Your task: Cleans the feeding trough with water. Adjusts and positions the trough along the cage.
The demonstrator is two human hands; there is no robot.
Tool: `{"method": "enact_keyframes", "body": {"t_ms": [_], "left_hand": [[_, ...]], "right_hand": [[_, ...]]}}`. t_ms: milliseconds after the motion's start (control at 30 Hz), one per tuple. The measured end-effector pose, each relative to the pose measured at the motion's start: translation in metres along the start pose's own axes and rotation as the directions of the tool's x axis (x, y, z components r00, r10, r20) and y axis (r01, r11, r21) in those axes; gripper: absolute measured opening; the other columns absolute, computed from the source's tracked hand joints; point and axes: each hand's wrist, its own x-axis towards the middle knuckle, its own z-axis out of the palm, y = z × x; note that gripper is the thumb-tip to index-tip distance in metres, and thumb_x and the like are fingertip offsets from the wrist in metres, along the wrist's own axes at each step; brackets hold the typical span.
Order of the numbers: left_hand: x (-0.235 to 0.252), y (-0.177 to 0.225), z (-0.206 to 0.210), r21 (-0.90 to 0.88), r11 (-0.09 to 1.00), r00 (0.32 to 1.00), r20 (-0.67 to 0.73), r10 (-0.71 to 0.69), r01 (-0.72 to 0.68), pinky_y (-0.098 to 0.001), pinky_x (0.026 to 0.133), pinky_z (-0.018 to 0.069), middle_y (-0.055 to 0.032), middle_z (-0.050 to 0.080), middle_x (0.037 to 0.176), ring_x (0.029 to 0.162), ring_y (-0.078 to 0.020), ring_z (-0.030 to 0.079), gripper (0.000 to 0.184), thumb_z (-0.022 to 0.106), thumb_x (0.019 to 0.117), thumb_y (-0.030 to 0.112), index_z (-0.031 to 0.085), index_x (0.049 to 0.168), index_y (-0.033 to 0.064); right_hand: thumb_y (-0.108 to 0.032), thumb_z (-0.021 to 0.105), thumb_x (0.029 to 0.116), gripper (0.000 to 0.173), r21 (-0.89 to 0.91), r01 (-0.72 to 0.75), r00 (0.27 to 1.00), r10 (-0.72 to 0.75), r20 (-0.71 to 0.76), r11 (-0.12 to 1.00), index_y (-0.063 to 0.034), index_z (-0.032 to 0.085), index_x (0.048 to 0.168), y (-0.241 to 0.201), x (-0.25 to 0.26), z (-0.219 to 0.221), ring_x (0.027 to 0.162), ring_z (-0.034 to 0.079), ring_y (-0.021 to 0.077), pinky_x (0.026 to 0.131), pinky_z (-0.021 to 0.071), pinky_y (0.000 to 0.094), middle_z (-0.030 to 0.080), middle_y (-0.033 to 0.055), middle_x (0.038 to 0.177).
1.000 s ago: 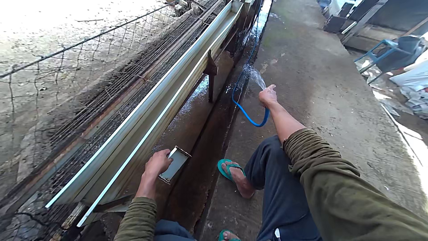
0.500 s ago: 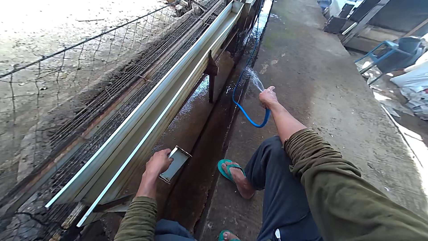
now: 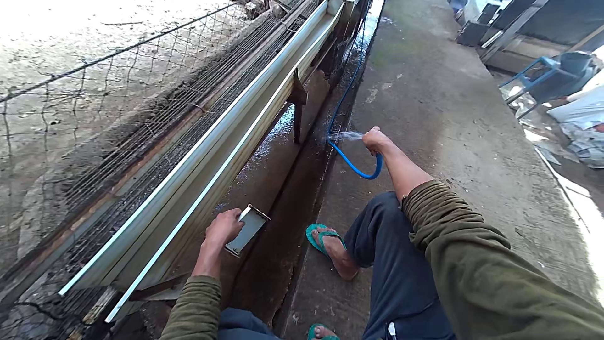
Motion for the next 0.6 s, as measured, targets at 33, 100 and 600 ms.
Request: {"method": "enact_keyframes", "body": {"t_ms": [33,100,600], "left_hand": [[0.0008,0.0001,0.0003,0.000,1.000,1.000,-0.001,0.001,-0.001,-0.0670,0.092,0.0478,-0.0239,0.067,0.118,0.115,-0.0438,0.063,0.025,0.063,0.1010,0.021,0.067,0.119,0.0049],[0.0013,0.0011,0.0001,0.003,1.000,1.000,0.000,0.000,0.000,-0.0667,0.093,0.0481,-0.0238,0.067,0.119,0.115,-0.0436,0.063,0.025,0.063,0.1009,0.022,0.067,0.120,0.0052],[0.0029,0.0027,-0.0009,0.012,1.000,1.000,0.016,0.002,-0.003,-0.0683,0.093,0.0471,-0.0242,0.067,0.119,0.115,-0.0440,0.063,0.026,0.063,0.1012,0.022,0.066,0.121,0.0053]], "right_hand": [[-0.025,0.042,0.1083,0.060,0.002,-0.001,1.000,0.001,-0.022,1.000,-0.0018,0.016,0.156,0.0004,-0.0007,-0.0002,0.091,0.064,0.0274,0.076,0.0534,0.0419,0.056,0.0220,0.121],[-0.025,0.042,0.1080,0.063,-0.006,-0.001,0.999,0.001,-0.039,1.000,-0.0019,0.012,0.159,0.0006,-0.0048,-0.0022,0.105,0.065,0.0320,0.084,0.0543,0.0464,0.056,0.0247,0.131],[-0.025,0.045,0.1067,0.063,-0.035,0.014,0.998,-0.016,-0.062,0.999,-0.0013,0.016,0.158,0.0008,-0.0059,-0.0022,0.113,0.065,0.0355,0.088,0.0547,0.0505,0.057,0.0264,0.133]]}}
